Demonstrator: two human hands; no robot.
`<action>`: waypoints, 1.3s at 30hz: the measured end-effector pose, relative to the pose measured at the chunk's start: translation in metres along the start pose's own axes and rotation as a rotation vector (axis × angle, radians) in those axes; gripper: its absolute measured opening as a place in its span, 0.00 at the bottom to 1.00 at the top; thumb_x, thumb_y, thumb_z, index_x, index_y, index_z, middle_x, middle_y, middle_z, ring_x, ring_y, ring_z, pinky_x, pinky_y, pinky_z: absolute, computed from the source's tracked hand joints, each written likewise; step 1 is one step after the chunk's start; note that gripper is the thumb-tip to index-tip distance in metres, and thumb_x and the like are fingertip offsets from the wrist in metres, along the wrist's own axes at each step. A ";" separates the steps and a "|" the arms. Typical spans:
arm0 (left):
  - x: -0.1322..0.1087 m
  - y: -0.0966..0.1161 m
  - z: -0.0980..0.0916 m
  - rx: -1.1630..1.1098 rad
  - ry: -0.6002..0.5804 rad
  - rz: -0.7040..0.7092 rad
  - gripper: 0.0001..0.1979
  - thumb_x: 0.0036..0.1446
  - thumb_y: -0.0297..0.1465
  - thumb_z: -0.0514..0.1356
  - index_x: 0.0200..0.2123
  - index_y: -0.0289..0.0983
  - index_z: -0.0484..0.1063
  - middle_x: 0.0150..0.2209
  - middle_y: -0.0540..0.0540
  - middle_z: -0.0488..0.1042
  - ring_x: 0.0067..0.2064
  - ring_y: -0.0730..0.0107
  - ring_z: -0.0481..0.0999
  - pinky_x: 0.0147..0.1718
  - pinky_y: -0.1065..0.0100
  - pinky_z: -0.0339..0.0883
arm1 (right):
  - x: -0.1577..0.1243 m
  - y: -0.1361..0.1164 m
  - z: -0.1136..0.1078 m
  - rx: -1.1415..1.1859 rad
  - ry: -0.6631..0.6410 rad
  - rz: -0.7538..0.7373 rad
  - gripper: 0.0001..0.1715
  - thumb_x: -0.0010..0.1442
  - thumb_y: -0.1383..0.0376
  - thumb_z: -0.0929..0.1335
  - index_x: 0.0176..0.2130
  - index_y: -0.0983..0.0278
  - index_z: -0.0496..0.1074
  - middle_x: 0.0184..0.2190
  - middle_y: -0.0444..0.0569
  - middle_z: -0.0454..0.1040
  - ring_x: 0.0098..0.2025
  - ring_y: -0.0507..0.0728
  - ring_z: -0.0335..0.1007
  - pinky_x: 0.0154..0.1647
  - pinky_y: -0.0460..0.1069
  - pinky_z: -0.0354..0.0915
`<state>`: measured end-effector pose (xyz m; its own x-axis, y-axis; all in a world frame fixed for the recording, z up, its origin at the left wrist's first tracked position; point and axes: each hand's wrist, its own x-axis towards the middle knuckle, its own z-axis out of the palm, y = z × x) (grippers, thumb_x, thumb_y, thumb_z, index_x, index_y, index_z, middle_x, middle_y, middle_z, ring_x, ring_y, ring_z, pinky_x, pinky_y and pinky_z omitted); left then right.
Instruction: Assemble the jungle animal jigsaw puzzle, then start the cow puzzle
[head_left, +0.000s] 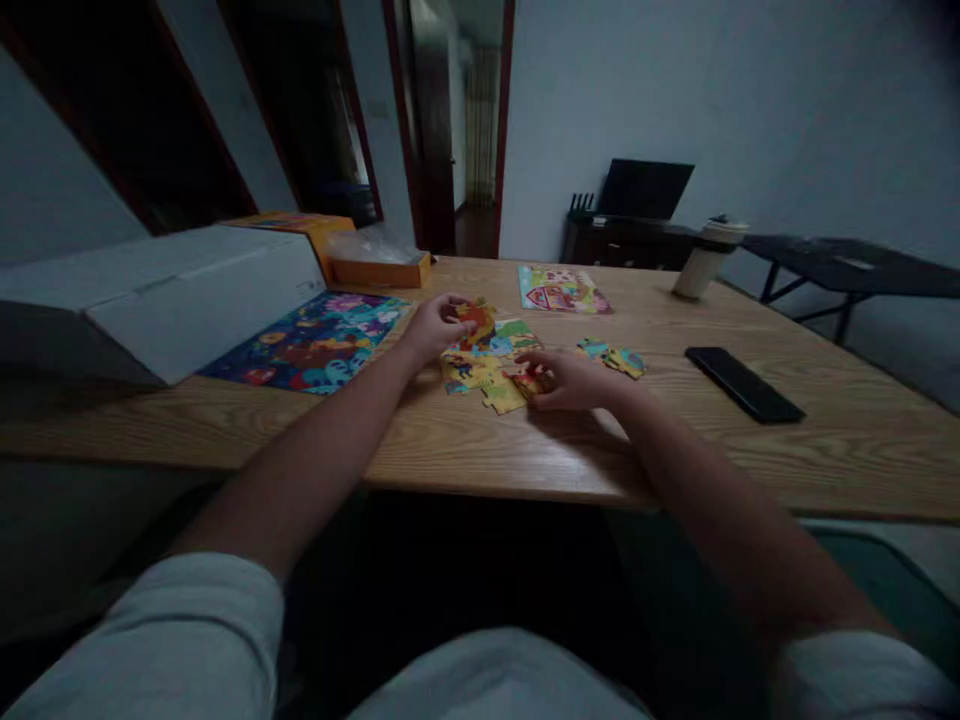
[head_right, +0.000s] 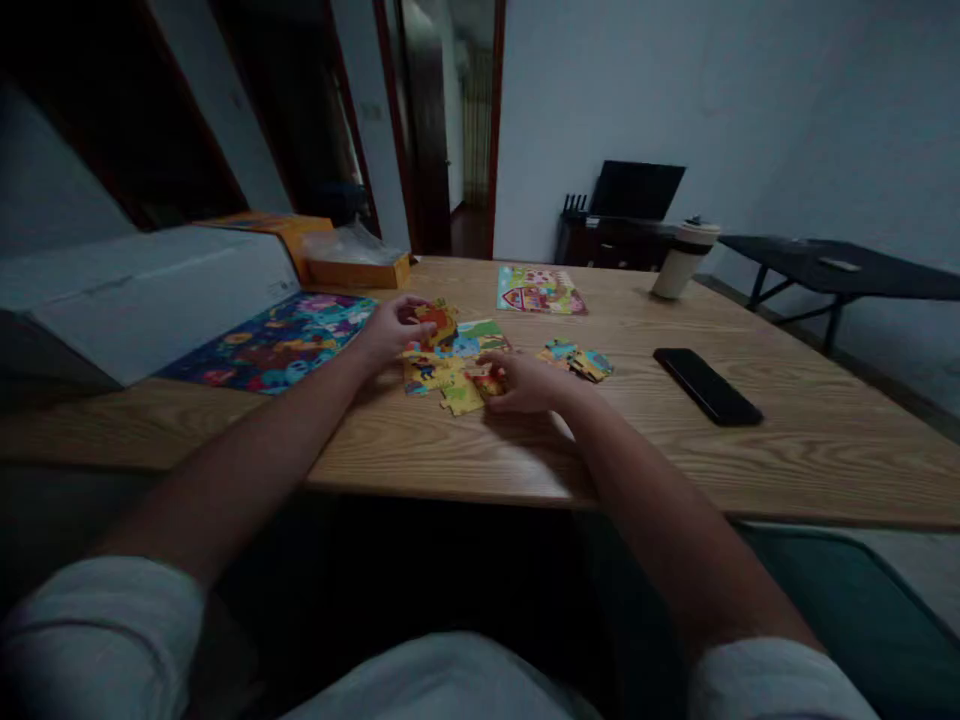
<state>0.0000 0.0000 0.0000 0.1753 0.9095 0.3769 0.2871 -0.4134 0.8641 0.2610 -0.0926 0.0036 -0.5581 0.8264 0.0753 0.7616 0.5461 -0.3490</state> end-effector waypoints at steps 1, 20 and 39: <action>-0.001 -0.001 0.000 -0.010 -0.010 -0.001 0.22 0.47 0.26 0.69 0.47 0.31 0.72 0.35 0.46 0.77 0.33 0.71 0.75 0.30 0.71 0.69 | 0.001 0.002 0.001 0.025 0.017 0.015 0.40 0.51 0.58 0.73 0.61 0.62 0.64 0.48 0.54 0.75 0.43 0.60 0.73 0.45 0.53 0.66; -0.006 0.008 0.002 -0.004 -0.062 -0.013 0.21 0.48 0.25 0.69 0.47 0.33 0.72 0.36 0.45 0.77 0.34 0.69 0.75 0.33 0.68 0.70 | 0.003 0.027 0.002 0.081 0.036 0.096 0.41 0.51 0.60 0.74 0.61 0.60 0.63 0.44 0.52 0.77 0.39 0.60 0.74 0.42 0.55 0.70; -0.005 0.004 0.002 0.044 -0.089 0.028 0.20 0.47 0.25 0.69 0.45 0.34 0.72 0.39 0.44 0.78 0.36 0.68 0.76 0.33 0.69 0.71 | 0.010 -0.021 0.014 -0.050 0.048 -0.196 0.37 0.55 0.48 0.71 0.58 0.63 0.68 0.50 0.57 0.75 0.48 0.63 0.70 0.47 0.55 0.63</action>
<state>0.0026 -0.0061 0.0013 0.2661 0.8909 0.3682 0.3218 -0.4422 0.8372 0.2350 -0.0973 -0.0011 -0.6815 0.7088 0.1823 0.6562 0.7021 -0.2765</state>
